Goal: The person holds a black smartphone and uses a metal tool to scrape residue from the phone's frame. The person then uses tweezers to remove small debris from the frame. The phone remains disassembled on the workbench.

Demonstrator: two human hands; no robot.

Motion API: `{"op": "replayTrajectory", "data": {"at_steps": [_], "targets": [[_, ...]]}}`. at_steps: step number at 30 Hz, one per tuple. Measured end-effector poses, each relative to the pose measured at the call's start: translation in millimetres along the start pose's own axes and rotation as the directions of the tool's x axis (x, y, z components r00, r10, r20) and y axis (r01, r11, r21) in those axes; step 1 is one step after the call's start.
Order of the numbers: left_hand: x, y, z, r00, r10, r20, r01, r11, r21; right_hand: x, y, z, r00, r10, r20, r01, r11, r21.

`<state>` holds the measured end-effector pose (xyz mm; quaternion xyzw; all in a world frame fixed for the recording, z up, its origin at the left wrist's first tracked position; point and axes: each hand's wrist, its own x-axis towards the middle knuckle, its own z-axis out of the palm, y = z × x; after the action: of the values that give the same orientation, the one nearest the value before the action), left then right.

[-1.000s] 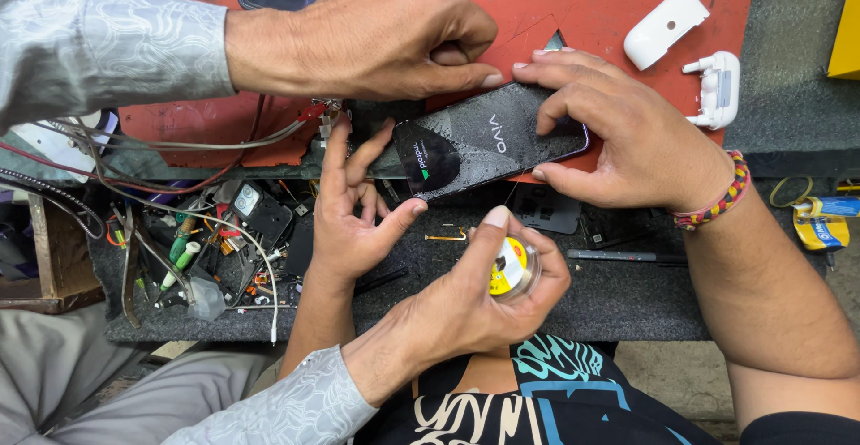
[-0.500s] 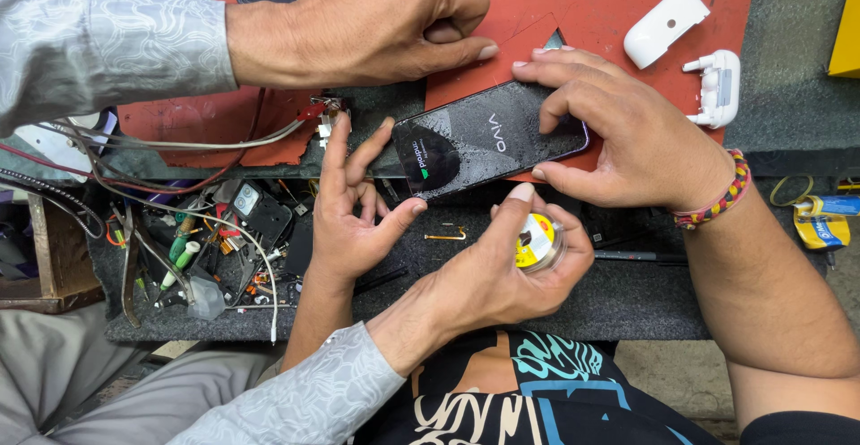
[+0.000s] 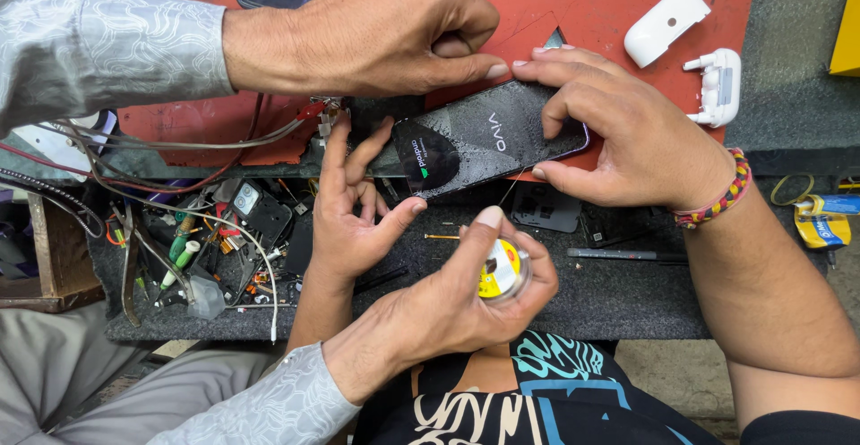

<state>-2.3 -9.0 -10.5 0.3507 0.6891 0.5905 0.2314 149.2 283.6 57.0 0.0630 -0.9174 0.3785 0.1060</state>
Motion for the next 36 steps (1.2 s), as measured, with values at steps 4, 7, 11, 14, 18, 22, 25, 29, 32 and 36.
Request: {"op": "replayTrajectory", "data": {"at_steps": [4, 7, 11, 14, 18, 22, 25, 29, 32, 36], "targets": [[-0.3, 1.7, -0.2, 1.000, -0.003, -0.001, 0.003, 1.000, 0.002, -0.1, -0.4, -0.2, 1.000, -0.005, -0.003, 0.005, 1.000, 0.004], [-0.4, 3.0, -0.7, 1.000, -0.003, 0.001, 0.003, 1.000, 0.017, -0.2, -0.8, 0.0, 1.000, -0.004, -0.004, 0.004, 1.000, 0.009], [-0.6, 3.1, -0.7, 1.000, -0.005, -0.003, 0.005, 1.000, 0.012, 0.2, -0.5, 0.2, 1.000, -0.006, -0.008, 0.006, 1.000, 0.007], [0.1, 2.0, -0.5, 1.000, 0.001, -0.002, -0.001, 1.000, 0.015, 0.3, -0.2, 0.2, 1.000, -0.014, -0.008, 0.014, 1.000, -0.002], [0.0, 1.2, -0.3, 1.000, 0.006, -0.001, -0.006, 1.000, 0.004, 0.0, -0.5, 0.2, 1.000, -0.015, -0.007, 0.015, 1.000, -0.009], [-0.4, 1.2, -0.1, 1.000, 0.006, -0.003, -0.006, 1.000, 0.002, 0.3, -0.5, 0.6, 1.000, -0.015, -0.008, 0.015, 1.000, -0.016], [0.1, 1.1, 0.1, 1.000, 0.003, -0.003, -0.003, 1.000, 0.013, 0.4, 0.0, 0.7, 1.000, -0.018, -0.009, 0.017, 1.000, -0.018], [-0.1, 1.8, -0.3, 1.000, -0.016, -0.004, 0.016, 1.000, 0.000, 0.2, 0.7, 0.8, 1.000, -0.014, -0.006, 0.014, 1.000, -0.014], [-0.6, 2.4, -0.5, 1.000, -0.013, -0.004, 0.013, 1.000, 0.009, -0.1, 0.2, 0.9, 1.000, -0.010, -0.003, 0.010, 1.000, -0.012], [-0.3, 2.5, -0.3, 1.000, 0.002, -0.002, -0.002, 1.000, 0.013, 1.2, -1.7, 0.2, 1.000, -0.016, -0.003, 0.016, 1.000, -0.022]]}}
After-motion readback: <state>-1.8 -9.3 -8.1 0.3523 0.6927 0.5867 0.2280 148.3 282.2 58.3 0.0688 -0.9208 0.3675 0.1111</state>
